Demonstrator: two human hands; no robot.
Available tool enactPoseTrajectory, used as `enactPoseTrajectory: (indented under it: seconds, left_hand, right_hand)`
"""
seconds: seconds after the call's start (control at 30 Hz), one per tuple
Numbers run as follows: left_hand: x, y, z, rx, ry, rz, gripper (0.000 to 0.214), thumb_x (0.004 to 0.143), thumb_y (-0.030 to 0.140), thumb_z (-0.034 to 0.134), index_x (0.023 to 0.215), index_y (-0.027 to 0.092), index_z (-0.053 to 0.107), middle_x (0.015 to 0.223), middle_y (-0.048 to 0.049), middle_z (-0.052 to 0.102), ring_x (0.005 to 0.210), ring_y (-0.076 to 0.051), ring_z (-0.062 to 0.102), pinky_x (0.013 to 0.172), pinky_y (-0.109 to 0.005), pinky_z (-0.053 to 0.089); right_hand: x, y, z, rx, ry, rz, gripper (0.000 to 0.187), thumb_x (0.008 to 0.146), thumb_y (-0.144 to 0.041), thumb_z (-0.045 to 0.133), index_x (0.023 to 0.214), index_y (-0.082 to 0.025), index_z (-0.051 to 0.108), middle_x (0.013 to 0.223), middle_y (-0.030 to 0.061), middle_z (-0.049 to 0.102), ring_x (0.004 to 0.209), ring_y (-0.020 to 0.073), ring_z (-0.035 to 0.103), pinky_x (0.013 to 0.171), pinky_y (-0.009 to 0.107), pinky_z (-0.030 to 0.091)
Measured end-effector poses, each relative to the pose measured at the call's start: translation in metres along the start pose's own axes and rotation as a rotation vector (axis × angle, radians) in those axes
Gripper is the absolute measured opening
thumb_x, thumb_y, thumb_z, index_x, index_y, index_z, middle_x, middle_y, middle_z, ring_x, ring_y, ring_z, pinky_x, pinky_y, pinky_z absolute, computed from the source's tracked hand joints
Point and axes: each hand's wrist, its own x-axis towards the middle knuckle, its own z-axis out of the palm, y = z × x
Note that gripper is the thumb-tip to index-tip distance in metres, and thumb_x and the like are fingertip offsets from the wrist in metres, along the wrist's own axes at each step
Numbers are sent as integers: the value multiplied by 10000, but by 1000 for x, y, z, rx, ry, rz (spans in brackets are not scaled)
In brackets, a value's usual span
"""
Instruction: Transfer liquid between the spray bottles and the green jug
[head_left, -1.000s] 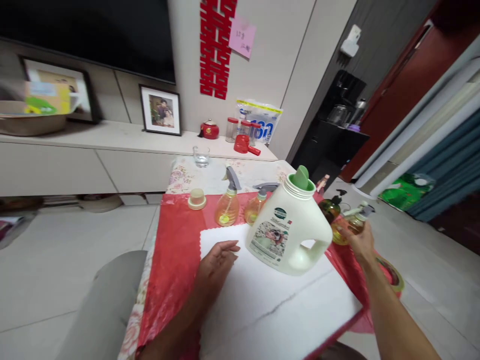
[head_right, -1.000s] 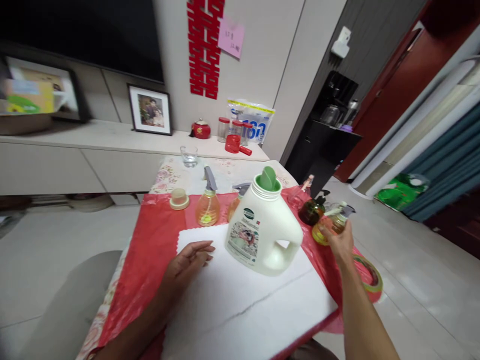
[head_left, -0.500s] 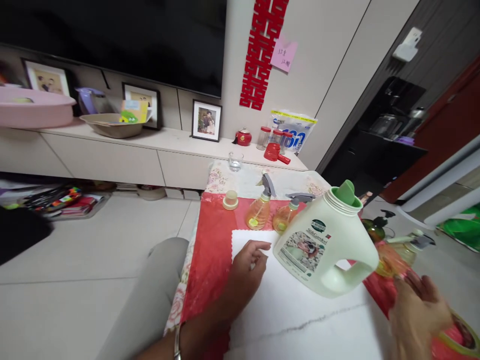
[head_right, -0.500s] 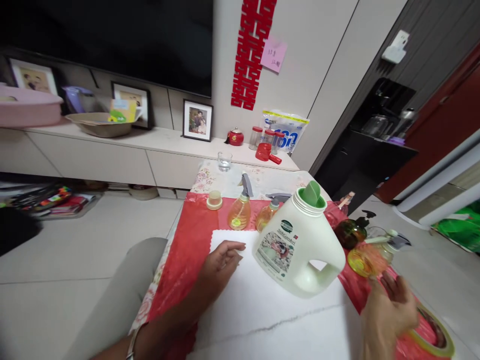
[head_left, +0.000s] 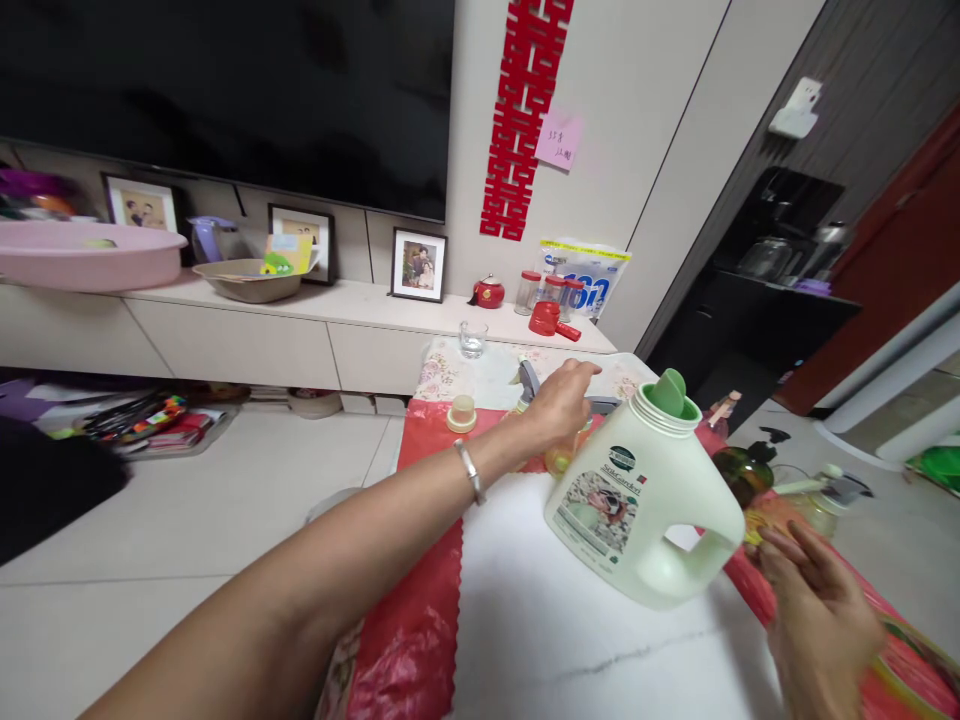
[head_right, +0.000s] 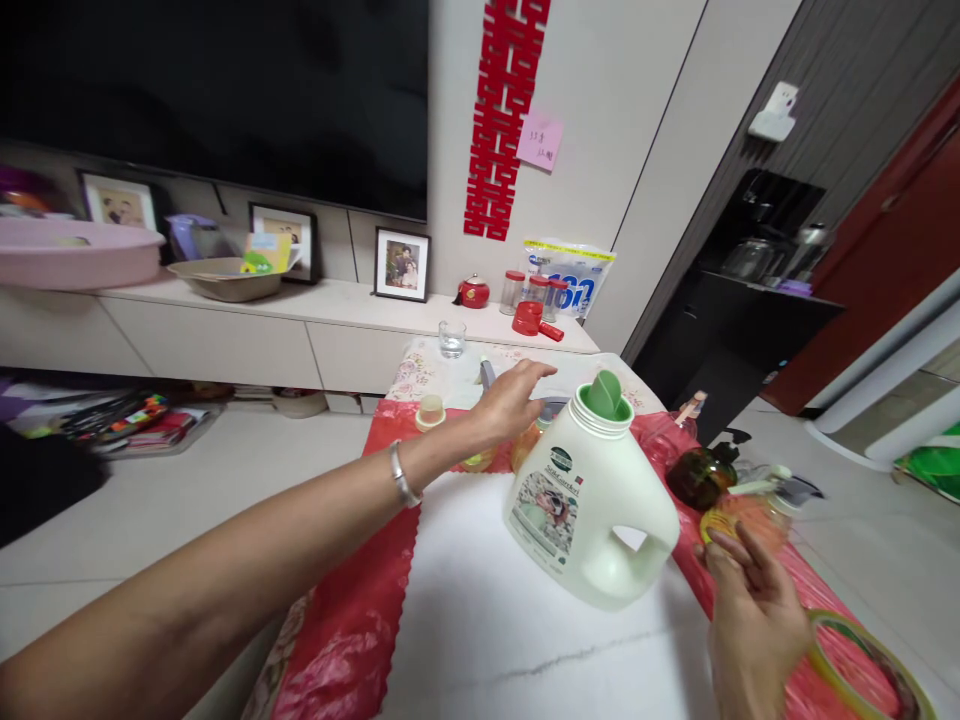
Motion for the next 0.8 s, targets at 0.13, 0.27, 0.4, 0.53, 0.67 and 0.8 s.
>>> enactPoseTrajectory:
  seconds: [0.13, 0.27, 0.4, 0.53, 0.67, 0.8]
  left_hand:
    - [28, -2, 12, 340, -296, -61, 467, 785, 67, 575, 1244, 149, 552, 1269, -144, 616, 1162, -251, 593, 958, -351, 477]
    - [35, -6, 25, 387, -373, -64, 205, 781, 177, 643, 983, 161, 674, 1070, -152, 715, 980, -285, 673, 810, -352, 514]
    - [37, -2, 23, 410, -328, -49, 148, 783, 163, 628, 917, 161, 690, 1037, -162, 726, 959, -296, 680, 783, -359, 508]
    - [49, 12, -1, 404, -178, -28, 235, 772, 84, 598, 982, 160, 674, 1071, -158, 711, 1028, -301, 657, 839, -375, 487]
    - [62, 31, -44, 385, -7, -15, 251, 795, 94, 586, 1025, 168, 652, 1064, -148, 694, 1043, -305, 631, 857, -401, 465]
    - [62, 44, -95, 190, 226, 37, 211, 705, 53, 653, 851, 206, 664, 832, -45, 673, 927, -242, 616, 829, -363, 448]
  right_hand:
    - [3, 3, -4, 34, -35, 34, 960, 489, -397, 913, 1323, -63, 575, 1049, 114, 608, 787, 117, 614, 670, 122, 564]
    - [5, 3, -7, 29, -54, 83, 981, 470, -440, 921, 1321, -87, 583, 1037, 105, 613, 763, 111, 619, 677, 120, 562]
    - [4, 1, -9, 22, -54, 90, 1015, 442, -488, 926, 1310, -86, 588, 1011, 103, 617, 742, 105, 614, 667, 108, 557]
    - [4, 0, -11, -10, -68, 95, 1002, 450, -493, 924, 1297, -75, 590, 1009, 109, 616, 755, 115, 610, 656, 127, 563]
    - [6, 4, -14, 13, -63, 115, 937, 468, -437, 898, 1282, -85, 594, 1018, 99, 619, 768, 113, 608, 658, 129, 558]
    - [6, 5, -13, 56, -35, 109, 881, 465, -402, 870, 1249, -95, 611, 1005, 95, 623, 774, 113, 613, 653, 115, 547]
